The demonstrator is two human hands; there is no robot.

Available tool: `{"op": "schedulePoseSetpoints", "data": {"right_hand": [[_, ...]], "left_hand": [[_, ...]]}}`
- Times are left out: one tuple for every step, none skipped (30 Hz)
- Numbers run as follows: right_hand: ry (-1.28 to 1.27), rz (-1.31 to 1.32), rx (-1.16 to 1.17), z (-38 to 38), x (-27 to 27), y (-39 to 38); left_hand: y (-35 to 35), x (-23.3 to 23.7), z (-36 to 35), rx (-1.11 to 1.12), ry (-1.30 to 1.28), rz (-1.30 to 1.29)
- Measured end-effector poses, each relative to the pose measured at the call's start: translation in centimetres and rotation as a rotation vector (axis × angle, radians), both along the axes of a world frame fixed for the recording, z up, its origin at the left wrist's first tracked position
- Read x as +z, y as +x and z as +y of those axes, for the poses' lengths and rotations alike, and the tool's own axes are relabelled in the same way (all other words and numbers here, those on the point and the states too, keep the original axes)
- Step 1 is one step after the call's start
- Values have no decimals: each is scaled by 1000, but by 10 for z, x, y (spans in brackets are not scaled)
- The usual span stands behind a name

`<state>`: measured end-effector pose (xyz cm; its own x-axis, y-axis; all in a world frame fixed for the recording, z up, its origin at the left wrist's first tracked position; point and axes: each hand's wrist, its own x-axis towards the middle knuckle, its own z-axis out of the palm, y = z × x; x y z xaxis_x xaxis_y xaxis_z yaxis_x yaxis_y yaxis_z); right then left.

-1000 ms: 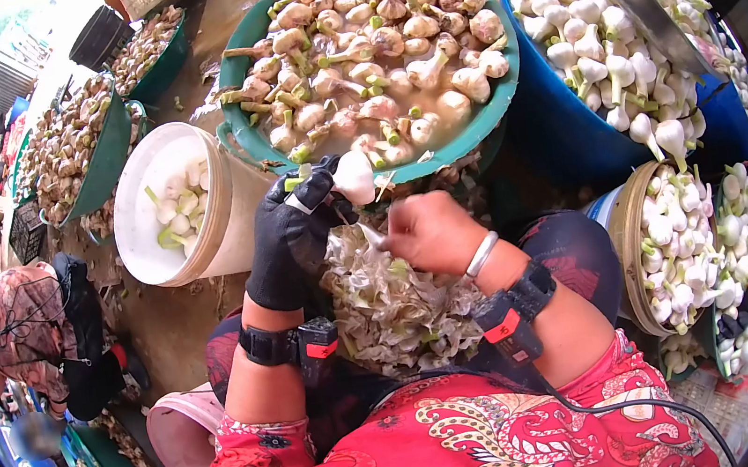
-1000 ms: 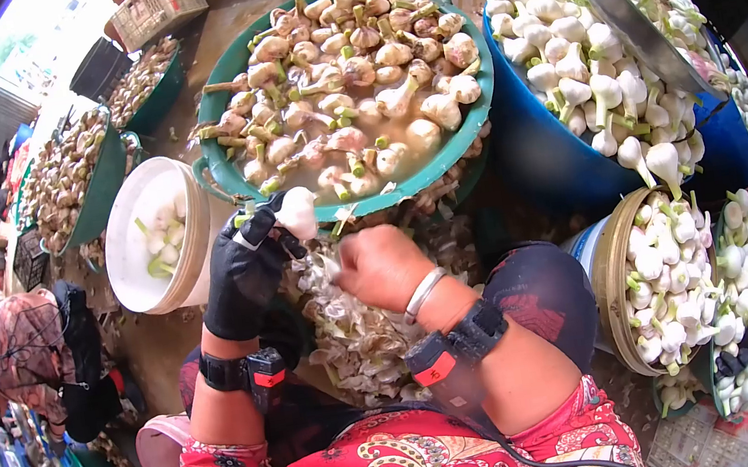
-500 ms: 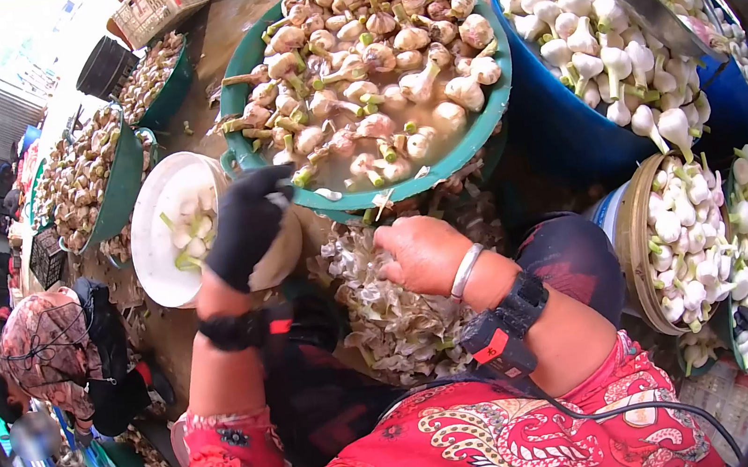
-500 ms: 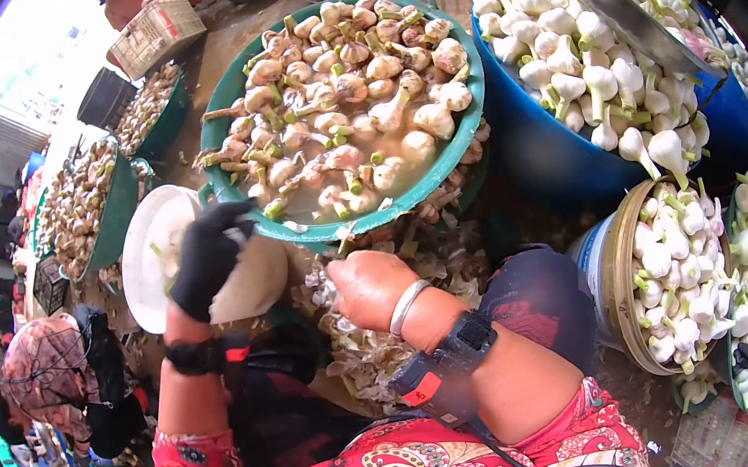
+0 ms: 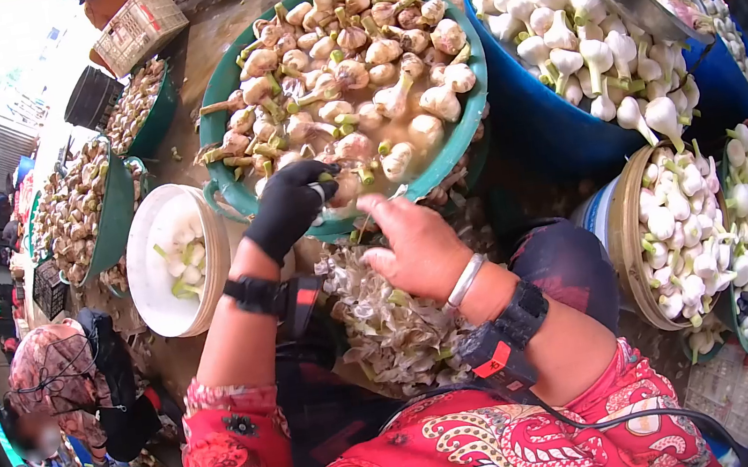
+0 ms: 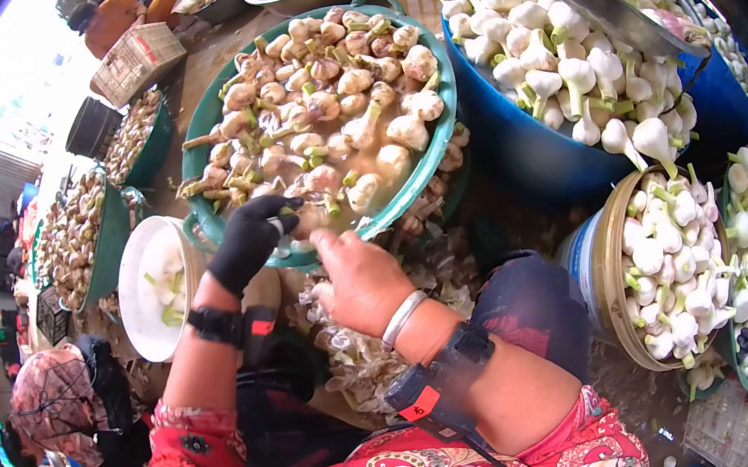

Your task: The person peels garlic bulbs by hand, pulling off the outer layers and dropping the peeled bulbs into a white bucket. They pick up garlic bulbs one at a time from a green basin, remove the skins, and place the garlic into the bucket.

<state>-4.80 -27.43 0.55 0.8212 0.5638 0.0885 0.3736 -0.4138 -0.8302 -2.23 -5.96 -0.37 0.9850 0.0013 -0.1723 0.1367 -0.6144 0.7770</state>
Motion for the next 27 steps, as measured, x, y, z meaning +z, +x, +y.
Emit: {"op": "schedulePoseSetpoints", "data": {"right_hand": [[51, 9, -69, 1, 1, 1], [144, 47, -79, 6, -1, 1], [234, 84, -87, 11, -4, 1], [231, 83, -78, 13, -6, 0], [380, 311, -18, 16, -7, -1], [525, 542, 42, 19, -9, -3], [519, 544, 51, 22, -14, -6], [607, 473, 13, 25, -20, -8], [695, 400, -27, 27, -22, -11], [662, 314, -32, 28, -23, -11], [655, 313, -29, 29, -23, -12], [651, 377, -31, 28, -23, -12], [646, 441, -34, 27, -22, -13], [641, 440, -35, 26, -21, -11], [706, 614, -31, 23, -19, -8], [769, 791, -28, 22, -18, -6], [768, 790, -30, 22, -19, -6], [764, 736, -25, 22, -21, -5], [760, 684, -21, 23, -21, -5], [759, 688, -22, 24, -22, -6], [744, 636, -32, 26, -19, -9], [729, 584, -43, 27, -18, -11], [728, 589, -45, 26, -19, -11], [761, 717, -34, 24, -19, -9], [792, 843, -21, 21, -18, -7], [748, 850, 4, 18, -16, -4], [796, 931, 0, 15, -14, -3]], "left_hand": [[-17, 14, -3, 121, -317, 37], [-34, 28, -13, 209, -578, 86], [-53, 44, -23, 171, -531, 59], [-65, 49, -31, 265, -726, 118], [-75, 50, -38, 357, -921, 177], [-80, 42, -42, 346, -991, 93], [-86, 38, -42, 355, -996, 89], [-90, 37, -43, 379, -1022, 59], [-93, 35, -44, 401, -1050, 31], [-93, 31, -44, 402, -1018, 12], [-94, 31, -44, 404, -1024, 10], [-94, 32, -44, 419, -978, 23], [-95, 33, -43, 433, -931, 37], [-96, 32, -42, 433, -935, 37], [-96, 30, -40, 421, -956, 42], [-95, 29, -40, 408, -975, 49], [-95, 30, -41, 406, -977, 49], [-95, 35, -43, 418, -965, 34], [-94, 37, -44, 430, -951, 20], [-93, 35, -44, 433, -952, 23], [-92, 31, -43, 403, -864, -16], [-90, 28, -42, 372, -776, -55], [-90, 26, -41, 373, -776, -50], [-90, 27, -38, 369, -807, -9], [-89, 29, -39, 362, -838, 30], [-90, 33, -41, 334, -945, 54], [-91, 30, -38, 301, -983, 62]]}}
